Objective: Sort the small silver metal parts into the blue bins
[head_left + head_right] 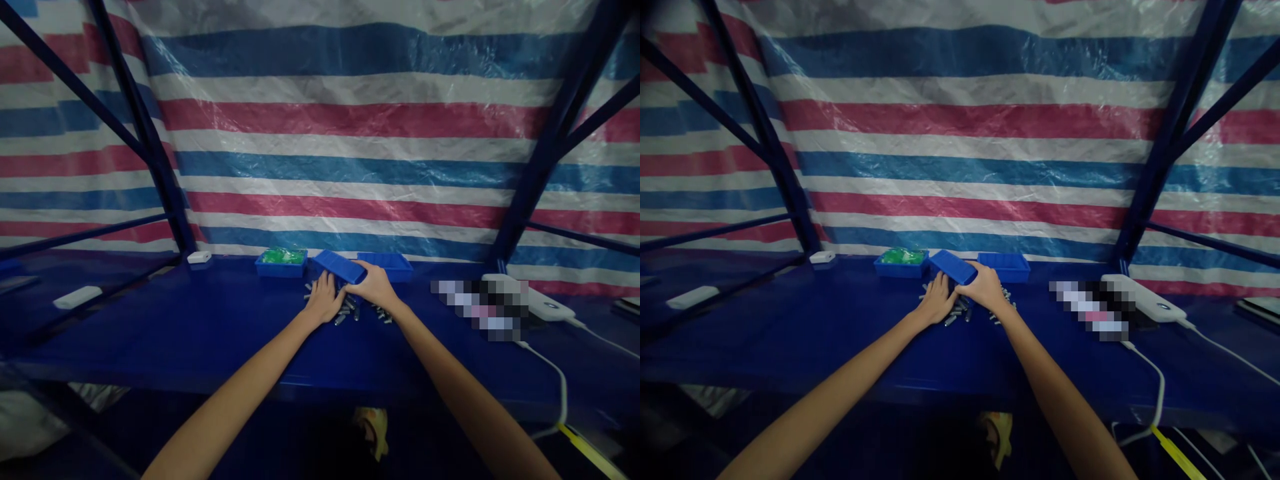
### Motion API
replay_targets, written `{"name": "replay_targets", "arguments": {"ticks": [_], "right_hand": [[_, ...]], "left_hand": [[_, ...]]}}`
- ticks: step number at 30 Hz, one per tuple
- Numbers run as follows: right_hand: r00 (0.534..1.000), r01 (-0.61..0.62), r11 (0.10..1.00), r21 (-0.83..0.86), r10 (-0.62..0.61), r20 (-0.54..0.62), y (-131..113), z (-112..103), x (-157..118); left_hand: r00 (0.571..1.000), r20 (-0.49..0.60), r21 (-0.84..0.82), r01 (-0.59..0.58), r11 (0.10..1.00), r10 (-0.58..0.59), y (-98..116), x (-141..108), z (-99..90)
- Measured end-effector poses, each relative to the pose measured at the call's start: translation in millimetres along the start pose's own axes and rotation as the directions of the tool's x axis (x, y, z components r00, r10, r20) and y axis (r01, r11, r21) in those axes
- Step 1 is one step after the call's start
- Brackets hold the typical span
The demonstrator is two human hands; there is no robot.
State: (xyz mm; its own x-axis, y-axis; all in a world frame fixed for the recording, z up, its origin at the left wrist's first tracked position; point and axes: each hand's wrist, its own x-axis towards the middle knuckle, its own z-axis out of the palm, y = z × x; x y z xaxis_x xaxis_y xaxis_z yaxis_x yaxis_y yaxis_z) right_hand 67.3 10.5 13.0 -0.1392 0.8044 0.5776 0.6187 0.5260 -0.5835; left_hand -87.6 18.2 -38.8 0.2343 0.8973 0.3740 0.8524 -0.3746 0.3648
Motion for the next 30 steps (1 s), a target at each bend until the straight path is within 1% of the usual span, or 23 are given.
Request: {"name": "replay_targets", "arguments": {"ticks": [2,4,6,9,11,12,14,15,17,19,20,21,24,26,28,30], "right_hand": [[1.0,0.013,1.0,-0.012,-0.013,0.003,0.8,0.3,-0.2],[1.0,0.007,1.0,-0.029,-0.007,-0.012,1.4,0.0,0.1],[0.999,-0.017,1.0,-0.026,0.016,-0.052,1.5,-1.7,1.1],[0.987,-0.076,0.995,0.06,0.084,-0.141,0.8,-7.4,4.1],[0.964,-0.14,0.978,0.157,0.171,-0.205,1.4,-11.6,6.7],[0.946,-0.178,0.961,0.213,0.227,-0.231,2.6,-13.4,8.1],[0.903,-0.257,0.903,0.345,0.351,-0.247,7.1,-15.1,10.8],[0.883,-0.292,0.857,0.425,0.412,-0.225,10.1,-15.0,12.1],[0.851,-0.352,0.728,0.588,0.51,-0.123,15.9,-13.6,14.3],[0.841,-0.374,0.605,0.702,0.54,-0.017,19.8,-12.0,15.9],[0.843,-0.372,0.57,0.733,0.538,0.009,20.6,-11.9,16.5],[0.844,-0.364,0.555,0.748,0.537,0.012,20.8,-12.3,17.0],[0.835,-0.325,0.575,0.751,0.547,-0.058,21.7,-16.7,18.0],[0.827,-0.305,0.63,0.714,0.548,-0.13,25.9,-19.6,17.5],[0.828,-0.307,0.747,0.589,0.515,-0.221,33.9,-20.4,15.5],[0.844,-0.336,0.873,0.354,0.446,-0.299,44.1,-19.1,12.4]], "left_hand": [[1.0,-0.026,-0.003,0.009,1.0,-0.009,1.1,0.3,-2.3],[0.996,-0.092,0.003,0.022,1.0,-0.022,2.3,1.0,-6.2],[0.986,-0.164,0.018,0.03,0.999,-0.027,3.1,1.9,-11.8],[0.961,-0.276,0.035,0.035,0.999,-0.024,3.2,2.2,-22.5],[0.939,-0.342,0.059,-0.019,0.998,0.038,3.1,1.4,-29.9],[0.929,-0.356,0.084,-0.073,0.994,0.099,3.2,0.8,-33.1],[0.908,-0.332,0.16,-0.214,0.964,0.257,3.5,0.1,-38.0],[0.893,-0.302,0.202,-0.283,0.937,0.335,3.8,0.1,-39.6],[0.859,-0.234,0.275,-0.391,0.879,0.455,4.3,1.0,-41.6],[0.835,-0.192,0.324,-0.443,0.836,0.516,4.9,3.1,-42.9],[0.828,-0.19,0.341,-0.449,0.826,0.528,5.3,4.6,-43.7],[0.824,-0.198,0.353,-0.445,0.823,0.531,5.8,6.5,-44.8],[0.822,-0.234,0.373,-0.416,0.829,0.519,7.9,15.9,-49.1],[0.844,-0.224,0.367,-0.389,0.845,0.487,9.0,26.4,-50.9],[0.885,-0.182,0.354,-0.347,0.868,0.428,9.4,39.1,-49.7],[0.926,-0.109,0.356,-0.302,0.884,0.36,9.1,51.3,-44.7]]}}
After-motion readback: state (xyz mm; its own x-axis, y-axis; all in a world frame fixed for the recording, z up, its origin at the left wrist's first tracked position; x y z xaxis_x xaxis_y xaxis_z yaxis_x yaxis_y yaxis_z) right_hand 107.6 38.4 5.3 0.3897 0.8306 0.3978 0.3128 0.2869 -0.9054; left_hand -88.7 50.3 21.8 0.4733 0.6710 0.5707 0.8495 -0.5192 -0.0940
